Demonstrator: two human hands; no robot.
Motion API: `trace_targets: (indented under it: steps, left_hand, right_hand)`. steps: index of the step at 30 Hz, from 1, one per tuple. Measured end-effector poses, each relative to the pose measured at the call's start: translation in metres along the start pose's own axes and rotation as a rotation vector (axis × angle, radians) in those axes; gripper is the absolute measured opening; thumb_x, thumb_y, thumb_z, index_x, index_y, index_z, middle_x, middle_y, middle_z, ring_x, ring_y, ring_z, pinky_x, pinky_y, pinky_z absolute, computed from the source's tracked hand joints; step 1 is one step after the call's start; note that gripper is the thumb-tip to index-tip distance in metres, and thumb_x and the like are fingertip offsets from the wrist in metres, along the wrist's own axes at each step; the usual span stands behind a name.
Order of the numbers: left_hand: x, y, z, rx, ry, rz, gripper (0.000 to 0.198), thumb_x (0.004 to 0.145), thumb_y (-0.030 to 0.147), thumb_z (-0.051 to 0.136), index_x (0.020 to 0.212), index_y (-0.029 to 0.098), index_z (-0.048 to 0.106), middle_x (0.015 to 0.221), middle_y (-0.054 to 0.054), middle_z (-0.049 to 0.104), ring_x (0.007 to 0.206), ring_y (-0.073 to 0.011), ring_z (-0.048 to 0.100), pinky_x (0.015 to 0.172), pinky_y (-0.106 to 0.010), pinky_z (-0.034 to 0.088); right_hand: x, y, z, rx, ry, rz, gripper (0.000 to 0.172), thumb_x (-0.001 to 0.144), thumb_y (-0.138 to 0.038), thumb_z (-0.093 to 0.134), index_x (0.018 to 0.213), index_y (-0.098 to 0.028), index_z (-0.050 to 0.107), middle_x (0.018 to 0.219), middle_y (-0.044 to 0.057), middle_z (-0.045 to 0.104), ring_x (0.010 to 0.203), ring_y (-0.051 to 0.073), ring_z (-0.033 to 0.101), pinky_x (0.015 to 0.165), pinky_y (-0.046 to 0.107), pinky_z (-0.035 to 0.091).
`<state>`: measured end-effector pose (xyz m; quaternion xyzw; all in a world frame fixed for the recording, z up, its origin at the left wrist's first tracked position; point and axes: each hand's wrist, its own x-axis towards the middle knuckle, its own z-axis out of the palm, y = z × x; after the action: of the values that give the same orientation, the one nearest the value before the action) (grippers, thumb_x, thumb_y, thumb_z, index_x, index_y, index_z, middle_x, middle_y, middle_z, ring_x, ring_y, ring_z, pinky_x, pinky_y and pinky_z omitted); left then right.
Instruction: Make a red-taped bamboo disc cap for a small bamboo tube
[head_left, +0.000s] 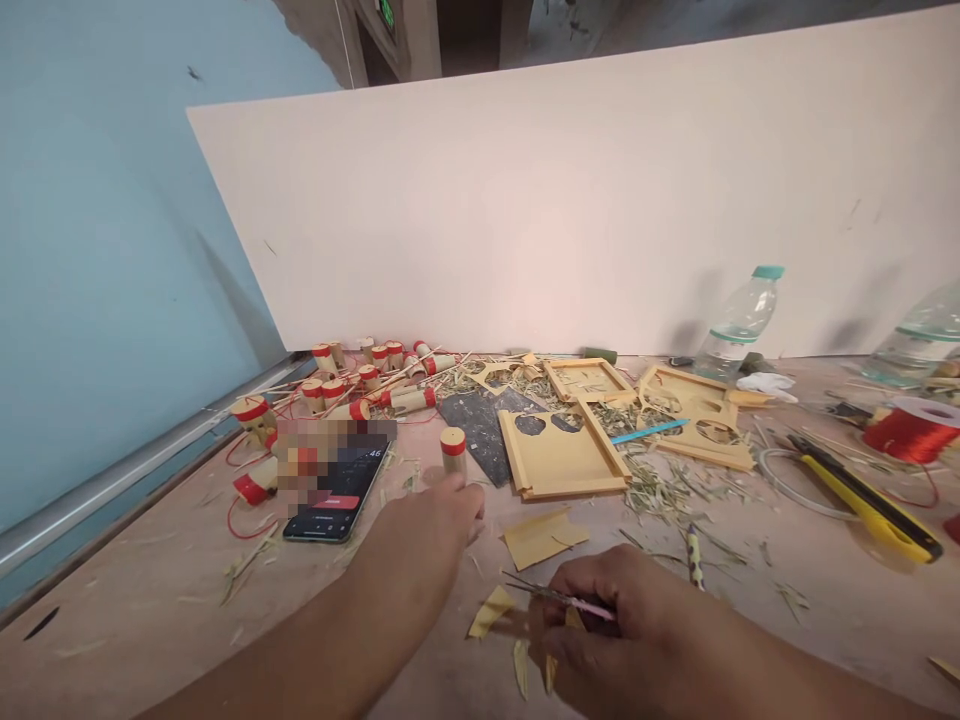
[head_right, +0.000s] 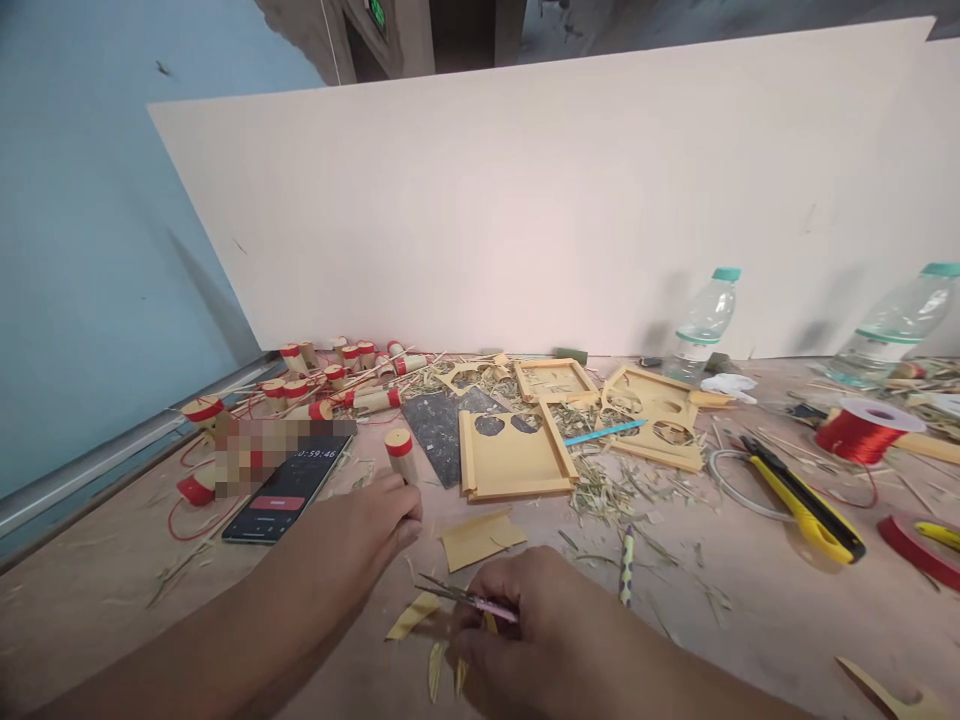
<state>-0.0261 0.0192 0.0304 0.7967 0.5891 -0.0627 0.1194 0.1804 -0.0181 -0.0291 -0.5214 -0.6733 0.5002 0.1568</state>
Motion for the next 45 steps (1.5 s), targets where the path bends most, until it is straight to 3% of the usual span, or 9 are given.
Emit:
trace_targets:
  steps: [5,12,16,19,24,31,39,42,45]
  left_hand:
    - [-0.002,0.001,0.001,0.039,0.011,-0.031,0.021,0.105,0.015,0.050,0.096,0.019,0.068,0.107,-0.010,0.073,0.091,-0.0275,0.074,0.068,-0.032,0.042]
    - [-0.003,0.010,-0.001,0.062,-0.031,-0.044,0.025,0.110,0.022,0.050,0.103,0.018,0.073,0.111,-0.012,0.076,0.097,-0.0312,0.077,0.070,-0.033,0.048]
    - [-0.006,0.014,-0.001,0.060,-0.054,-0.039,0.030,0.111,0.023,0.047,0.106,0.014,0.075,0.111,-0.015,0.077,0.101,-0.0372,0.078,0.075,-0.039,0.053]
    - [-0.007,0.016,-0.001,0.059,-0.051,-0.033,0.033,0.113,0.025,0.046,0.105,0.014,0.076,0.111,-0.015,0.078,0.101,-0.0383,0.078,0.078,-0.042,0.055]
    - [-0.006,0.017,0.002,0.053,-0.042,-0.026,0.038,0.114,0.026,0.041,0.104,0.015,0.076,0.113,-0.015,0.077,0.101,-0.0373,0.078,0.080,-0.044,0.055]
    - [-0.006,0.016,0.004,0.057,-0.028,-0.020,0.037,0.114,0.024,0.040,0.103,0.016,0.074,0.111,-0.013,0.076,0.101,-0.0346,0.077,0.081,-0.042,0.055]
    - [-0.003,0.017,0.008,0.048,0.003,-0.005,0.038,0.114,0.022,0.037,0.101,0.018,0.073,0.108,-0.012,0.076,0.099,-0.0345,0.078,0.078,-0.041,0.054]
    - [-0.004,0.015,0.010,0.038,0.014,0.008,0.039,0.114,0.022,0.037,0.100,0.019,0.073,0.107,-0.011,0.076,0.098,-0.0335,0.078,0.077,-0.040,0.052]
    - [-0.003,0.014,0.012,0.031,0.025,0.006,0.037,0.114,0.023,0.038,0.100,0.020,0.073,0.107,-0.010,0.077,0.099,-0.0322,0.078,0.076,-0.039,0.051]
  right_hand:
    - [-0.002,-0.007,-0.016,-0.028,0.017,-0.078,0.021,0.091,-0.032,0.065,0.096,-0.019,0.081,0.067,-0.004,0.058,0.064,0.015,0.050,0.058,0.025,0.036]
    - [-0.005,-0.009,-0.059,-0.324,0.221,-0.138,0.039,0.105,-0.054,0.051,0.080,-0.024,0.058,0.072,-0.003,0.055,0.068,0.020,0.054,0.060,0.029,0.038]
    - [-0.006,-0.006,-0.062,-0.623,0.186,-0.094,0.032,0.101,-0.043,0.059,0.075,-0.025,0.052,0.074,0.001,0.063,0.067,0.022,0.058,0.059,0.030,0.035]
    - [-0.004,-0.004,-0.061,-0.678,0.172,-0.075,0.024,0.091,-0.028,0.073,0.074,-0.024,0.057,0.083,0.004,0.071,0.073,0.025,0.065,0.062,0.030,0.036]
    - [0.000,0.001,-0.066,-0.735,0.150,-0.113,0.025,0.093,-0.005,0.063,0.076,-0.021,0.066,0.090,0.006,0.076,0.084,0.026,0.071,0.070,0.031,0.042]
    - [0.000,0.008,-0.080,-0.763,0.137,-0.211,0.025,0.092,-0.002,0.066,0.078,-0.022,0.070,0.095,0.003,0.075,0.093,0.025,0.072,0.074,0.031,0.044]
    - [0.004,0.007,-0.070,-0.859,0.229,-0.182,0.023,0.087,0.000,0.070,0.094,-0.022,0.073,0.103,0.005,0.079,0.100,0.027,0.074,0.077,0.031,0.048]
    - [0.000,0.011,-0.092,-0.949,0.306,-0.125,0.019,0.098,-0.006,0.064,0.092,-0.022,0.073,0.100,0.006,0.079,0.093,0.025,0.075,0.076,0.033,0.049]
    - [-0.006,0.033,-0.138,-1.079,0.443,-0.008,0.030,0.108,-0.008,0.053,0.087,-0.020,0.070,0.088,0.005,0.075,0.079,0.022,0.071,0.074,0.036,0.052]
